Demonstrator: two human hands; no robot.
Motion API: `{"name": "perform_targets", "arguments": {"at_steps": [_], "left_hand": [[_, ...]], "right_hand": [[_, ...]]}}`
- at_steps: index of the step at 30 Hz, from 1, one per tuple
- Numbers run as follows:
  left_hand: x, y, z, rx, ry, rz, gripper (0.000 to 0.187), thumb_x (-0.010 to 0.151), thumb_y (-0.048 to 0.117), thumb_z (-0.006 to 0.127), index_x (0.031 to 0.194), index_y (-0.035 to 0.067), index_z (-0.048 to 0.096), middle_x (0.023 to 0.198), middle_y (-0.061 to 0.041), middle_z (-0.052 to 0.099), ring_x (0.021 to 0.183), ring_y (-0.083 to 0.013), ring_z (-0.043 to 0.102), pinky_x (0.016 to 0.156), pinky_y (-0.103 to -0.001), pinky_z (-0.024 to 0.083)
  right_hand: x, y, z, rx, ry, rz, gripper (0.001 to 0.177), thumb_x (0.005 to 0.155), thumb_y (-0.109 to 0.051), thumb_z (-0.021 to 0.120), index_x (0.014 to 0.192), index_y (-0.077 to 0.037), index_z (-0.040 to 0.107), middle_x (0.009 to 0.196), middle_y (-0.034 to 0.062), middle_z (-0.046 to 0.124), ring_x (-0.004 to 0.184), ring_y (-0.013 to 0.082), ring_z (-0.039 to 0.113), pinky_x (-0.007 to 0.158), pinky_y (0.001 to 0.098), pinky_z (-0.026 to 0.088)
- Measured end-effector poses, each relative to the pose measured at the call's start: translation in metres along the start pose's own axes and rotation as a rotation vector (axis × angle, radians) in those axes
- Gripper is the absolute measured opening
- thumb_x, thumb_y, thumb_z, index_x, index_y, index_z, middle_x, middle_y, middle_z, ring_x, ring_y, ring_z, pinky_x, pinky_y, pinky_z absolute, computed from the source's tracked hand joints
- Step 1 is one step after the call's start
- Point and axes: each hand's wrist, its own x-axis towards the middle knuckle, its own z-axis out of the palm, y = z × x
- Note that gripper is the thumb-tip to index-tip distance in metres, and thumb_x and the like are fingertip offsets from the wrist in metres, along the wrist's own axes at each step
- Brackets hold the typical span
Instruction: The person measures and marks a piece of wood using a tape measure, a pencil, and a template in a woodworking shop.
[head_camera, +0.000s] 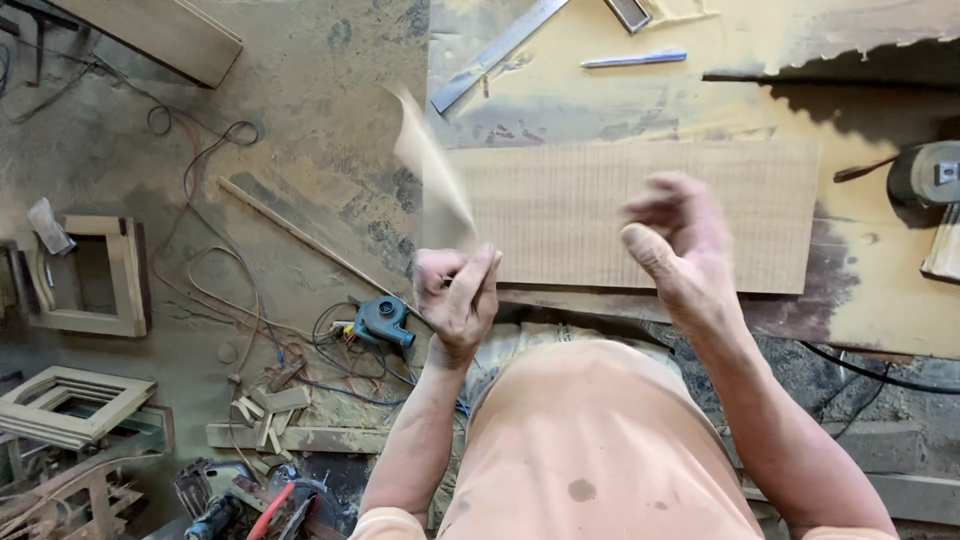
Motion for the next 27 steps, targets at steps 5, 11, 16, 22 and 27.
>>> {"name": "perform_targets", "arguments": {"at_steps": [5,11,16,22,27], "left_hand": [[-0.035,-0.022,0.025,0.054,-0.101,0.014,0.018,0.088,0.021,0.078,0.101,0.009,0.079,0.089,-0.010,0.055,0.070,-0.0268,0.053,0.062,-0.039,0.044],[-0.093,-0.093,0.009,0.289,-0.595,-0.350,0.061,0.085,0.045,0.081,0.133,0.012,0.065,0.135,-0.017,0.058,0.133,-0.0397,0.050,0.114,-0.053,0.036],[-0.106,-0.110,-0.012,0.170,-0.548,-0.321,0.038,0.095,0.048,0.067,0.096,0.010,0.075,0.121,-0.012,0.067,0.119,-0.0378,0.063,0.106,-0.049,0.047],[-0.120,-0.202,-0.076,0.135,-0.240,-0.616,0.019,0.092,0.007,0.063,0.103,0.016,0.076,0.113,-0.003,0.073,0.107,-0.0246,0.070,0.102,-0.037,0.050],[-0.152,-0.374,-0.105,-0.045,-0.391,-1.715,0.036,0.086,0.016,0.054,0.113,0.011,0.077,0.097,-0.001,0.079,0.066,-0.0118,0.059,0.064,-0.027,0.047]], "right_hand": [[0.006,0.054,0.044,0.240,-0.270,0.538,0.065,0.094,-0.035,0.064,0.150,-0.011,0.043,0.136,0.0249,0.059,0.121,0.0377,0.062,0.093,0.0559,0.052],[0.039,0.169,0.055,-0.297,-0.181,0.123,0.053,0.086,-0.016,0.082,0.135,-0.007,0.066,0.118,0.0187,0.067,0.107,0.0343,0.067,0.089,0.0461,0.058],[0.052,0.167,0.062,-0.539,-0.085,0.028,0.038,0.089,-0.015,0.079,0.126,-0.007,0.072,0.103,0.0139,0.071,0.094,0.0276,0.070,0.081,0.0399,0.060],[0.070,0.157,0.108,-0.815,-0.006,-0.143,0.038,0.088,-0.022,0.084,0.123,-0.011,0.076,0.106,0.0100,0.069,0.100,0.0294,0.066,0.088,0.0381,0.054],[0.143,0.133,0.221,-1.053,0.067,-0.447,0.028,0.100,-0.012,0.074,0.125,0.002,0.077,0.126,0.0203,0.071,0.123,0.0362,0.062,0.115,0.0475,0.037]]}}
